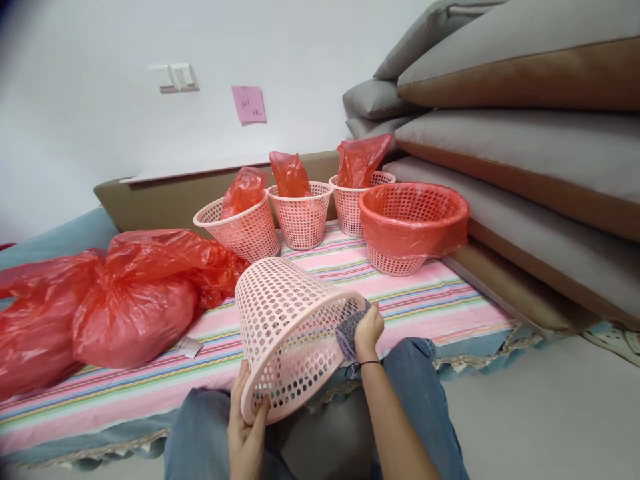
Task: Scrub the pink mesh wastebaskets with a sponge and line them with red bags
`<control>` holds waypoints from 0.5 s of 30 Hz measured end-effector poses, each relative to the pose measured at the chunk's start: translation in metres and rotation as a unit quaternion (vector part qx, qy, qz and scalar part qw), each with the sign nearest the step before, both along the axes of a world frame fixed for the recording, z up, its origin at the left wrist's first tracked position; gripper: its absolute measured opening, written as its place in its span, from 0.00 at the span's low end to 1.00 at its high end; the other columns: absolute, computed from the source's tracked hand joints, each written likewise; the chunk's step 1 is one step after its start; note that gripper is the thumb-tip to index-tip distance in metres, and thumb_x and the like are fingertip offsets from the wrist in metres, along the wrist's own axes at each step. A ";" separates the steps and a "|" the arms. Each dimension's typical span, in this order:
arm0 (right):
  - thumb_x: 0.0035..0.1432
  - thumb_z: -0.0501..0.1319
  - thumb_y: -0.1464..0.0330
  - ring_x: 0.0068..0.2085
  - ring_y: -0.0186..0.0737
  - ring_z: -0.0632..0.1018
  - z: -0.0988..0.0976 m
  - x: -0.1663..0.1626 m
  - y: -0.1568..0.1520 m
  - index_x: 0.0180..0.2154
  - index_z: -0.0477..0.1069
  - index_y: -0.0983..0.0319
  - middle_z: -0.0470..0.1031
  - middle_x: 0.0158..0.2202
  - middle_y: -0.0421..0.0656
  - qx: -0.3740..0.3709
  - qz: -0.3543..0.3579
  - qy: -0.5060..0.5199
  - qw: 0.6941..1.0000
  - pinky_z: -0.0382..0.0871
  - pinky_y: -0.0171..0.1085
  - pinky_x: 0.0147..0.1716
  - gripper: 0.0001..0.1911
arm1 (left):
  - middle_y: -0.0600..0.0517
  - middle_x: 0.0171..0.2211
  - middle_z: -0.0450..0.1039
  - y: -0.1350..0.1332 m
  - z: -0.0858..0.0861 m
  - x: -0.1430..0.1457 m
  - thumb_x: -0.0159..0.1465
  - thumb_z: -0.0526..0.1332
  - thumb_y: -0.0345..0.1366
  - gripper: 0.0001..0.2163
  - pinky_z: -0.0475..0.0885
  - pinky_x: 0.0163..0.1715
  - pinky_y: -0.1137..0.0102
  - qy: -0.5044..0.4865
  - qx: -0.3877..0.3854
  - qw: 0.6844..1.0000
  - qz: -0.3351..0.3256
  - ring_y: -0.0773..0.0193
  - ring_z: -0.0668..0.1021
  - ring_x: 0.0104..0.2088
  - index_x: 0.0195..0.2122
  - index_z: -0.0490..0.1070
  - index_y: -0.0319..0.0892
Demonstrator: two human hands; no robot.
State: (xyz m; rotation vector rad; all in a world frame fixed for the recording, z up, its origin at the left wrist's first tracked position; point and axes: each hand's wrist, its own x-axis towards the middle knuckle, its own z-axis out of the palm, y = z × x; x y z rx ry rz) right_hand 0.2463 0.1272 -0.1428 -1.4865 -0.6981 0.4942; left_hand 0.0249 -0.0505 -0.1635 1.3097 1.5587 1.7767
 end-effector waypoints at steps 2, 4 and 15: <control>0.61 0.41 0.50 0.23 0.42 0.66 0.011 0.000 0.001 0.19 0.57 0.55 0.64 0.17 0.41 0.005 -0.024 -0.012 1.000 0.58 0.40 0.25 0.24 | 0.48 0.62 0.66 -0.005 0.003 -0.003 0.64 0.64 0.39 0.17 0.61 0.65 0.56 0.003 0.005 1.000 0.027 0.53 0.67 0.64 0.54 0.71 0.51; 0.62 0.42 0.52 0.24 0.43 0.66 0.030 0.003 0.000 0.19 0.58 0.55 0.66 0.19 0.43 0.023 -0.034 -0.037 0.998 0.58 0.41 0.27 0.23 | 0.47 0.57 0.69 -0.011 0.010 -0.007 0.64 0.64 0.39 0.15 0.64 0.62 0.56 0.014 -0.001 0.999 0.040 0.53 0.71 0.61 0.52 0.71 0.49; 0.62 0.49 0.65 0.29 0.44 0.69 0.175 -0.050 -0.056 0.25 0.66 0.59 0.69 0.22 0.45 0.445 0.146 -0.524 0.712 0.59 0.44 0.31 0.15 | 0.45 0.65 0.61 0.012 0.136 0.009 0.64 0.64 0.37 0.26 0.64 0.63 0.54 0.286 0.063 0.954 -0.061 0.52 0.65 0.66 0.63 0.60 0.53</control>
